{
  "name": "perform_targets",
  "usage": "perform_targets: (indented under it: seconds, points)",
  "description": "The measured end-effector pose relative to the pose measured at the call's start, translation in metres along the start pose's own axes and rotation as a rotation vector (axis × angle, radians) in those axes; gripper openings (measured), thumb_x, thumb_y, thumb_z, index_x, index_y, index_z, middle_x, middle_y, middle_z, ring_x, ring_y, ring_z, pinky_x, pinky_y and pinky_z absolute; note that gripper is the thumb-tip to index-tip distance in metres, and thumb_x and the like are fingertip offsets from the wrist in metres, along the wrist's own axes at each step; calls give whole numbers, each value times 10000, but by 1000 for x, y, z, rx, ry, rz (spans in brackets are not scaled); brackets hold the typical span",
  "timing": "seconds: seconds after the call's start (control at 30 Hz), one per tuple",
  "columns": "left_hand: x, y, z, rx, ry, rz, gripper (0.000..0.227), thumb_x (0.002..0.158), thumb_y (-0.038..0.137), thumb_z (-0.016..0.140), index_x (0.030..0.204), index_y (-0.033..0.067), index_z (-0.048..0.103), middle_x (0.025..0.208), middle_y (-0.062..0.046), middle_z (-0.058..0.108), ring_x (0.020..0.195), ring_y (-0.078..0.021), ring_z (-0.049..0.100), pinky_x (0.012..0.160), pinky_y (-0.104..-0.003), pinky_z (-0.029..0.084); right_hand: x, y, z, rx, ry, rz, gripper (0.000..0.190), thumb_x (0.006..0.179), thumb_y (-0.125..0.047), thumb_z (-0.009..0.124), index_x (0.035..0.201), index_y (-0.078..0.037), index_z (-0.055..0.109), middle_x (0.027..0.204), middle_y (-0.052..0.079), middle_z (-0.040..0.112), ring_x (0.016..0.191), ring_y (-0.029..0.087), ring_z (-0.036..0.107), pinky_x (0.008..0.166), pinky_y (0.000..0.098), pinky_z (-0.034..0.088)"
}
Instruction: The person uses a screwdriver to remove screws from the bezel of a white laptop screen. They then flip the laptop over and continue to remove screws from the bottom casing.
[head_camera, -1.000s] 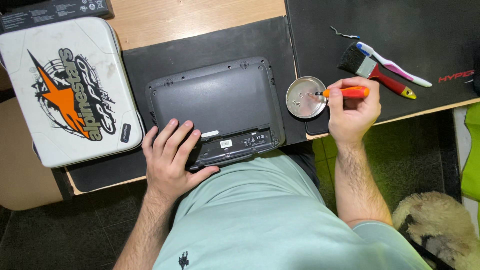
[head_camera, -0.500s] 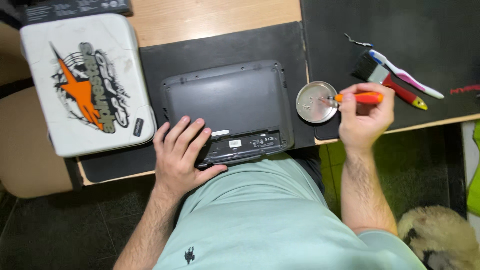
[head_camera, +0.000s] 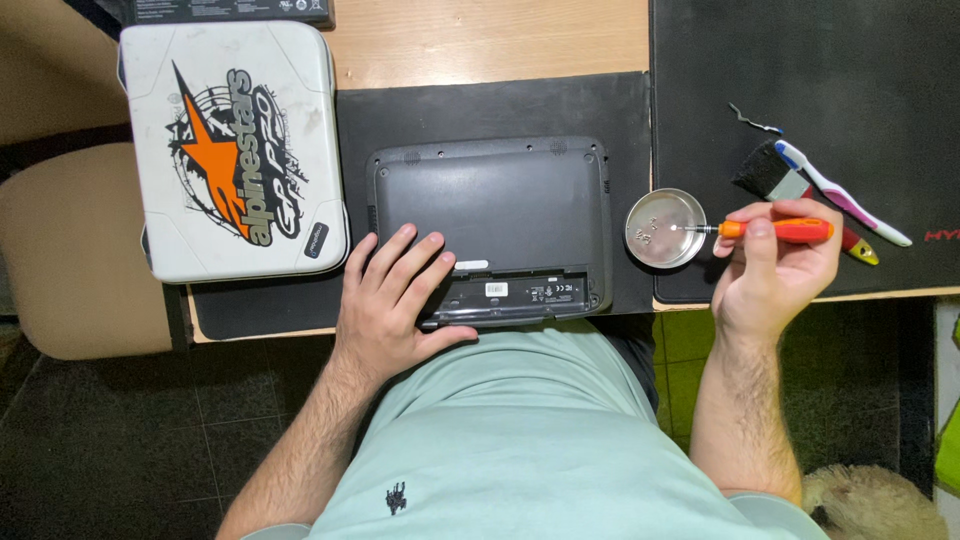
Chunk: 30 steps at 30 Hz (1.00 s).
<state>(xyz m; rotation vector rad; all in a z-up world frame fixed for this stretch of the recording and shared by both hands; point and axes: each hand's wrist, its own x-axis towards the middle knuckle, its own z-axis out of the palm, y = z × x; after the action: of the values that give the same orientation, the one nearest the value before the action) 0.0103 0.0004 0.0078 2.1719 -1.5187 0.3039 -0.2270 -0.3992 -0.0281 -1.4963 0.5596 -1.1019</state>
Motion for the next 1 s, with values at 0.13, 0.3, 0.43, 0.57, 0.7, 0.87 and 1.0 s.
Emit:
perform_targets:
  seconds: [0.13,0.3,0.43,0.57,0.7,0.87,1.0]
  points:
    - [2,-2,1,-26,-30,-29,956,1058,851,841,1650,106,749,1760,-126,704,1680,-429,633,1395,-742,437,-13,-23,18,64,41,89,213,1264,-127,753,1380,-102,575,1103,242,744,773,260,678,603,338,592]
    - [3,-5,-1,-58,-42,-36,923,1062,740,932,1692,102,714,1804,-131,665,1727,-436,586,1419,-760,432,-48,-36,47,261,-52,106,326,1254,-350,844,1381,-165,608,1101,95,753,936,202,776,823,346,744]
    - [1,-4,12,-112,81,-84,907,1005,797,890,1669,191,765,1757,-77,734,1680,-387,629,1473,-672,306,-73,-51,67,295,7,209,335,1258,-321,745,1373,-126,498,1007,181,719,865,319,850,868,497,815]
    - [0,-4,12,-121,74,-90,911,1010,801,884,1674,189,768,1762,-75,731,1684,-387,625,1477,-677,303,-76,-55,65,316,26,339,344,1274,-360,711,1414,-146,481,1079,128,719,966,259,844,1041,580,823]
    - [-1,-4,13,-108,66,-90,925,995,811,891,1673,193,770,1762,-66,731,1681,-381,624,1474,-687,313,-68,-45,63,346,62,361,346,1270,-360,714,1425,-149,487,1102,142,718,982,265,849,1085,629,822]
    - [-1,-7,13,-103,58,-83,937,986,825,887,1673,200,767,1758,-61,732,1684,-372,622,1472,-682,319,-50,-28,64,345,60,332,339,1269,-346,727,1422,-144,502,1103,140,723,988,276,863,1079,632,831]
    - [2,-6,9,-145,51,-109,899,1007,834,851,1635,194,786,1726,-55,748,1678,-360,625,1488,-658,292,-42,-13,57,350,61,349,347,1270,-340,716,1420,-128,485,1116,159,715,845,257,860,825,465,850]
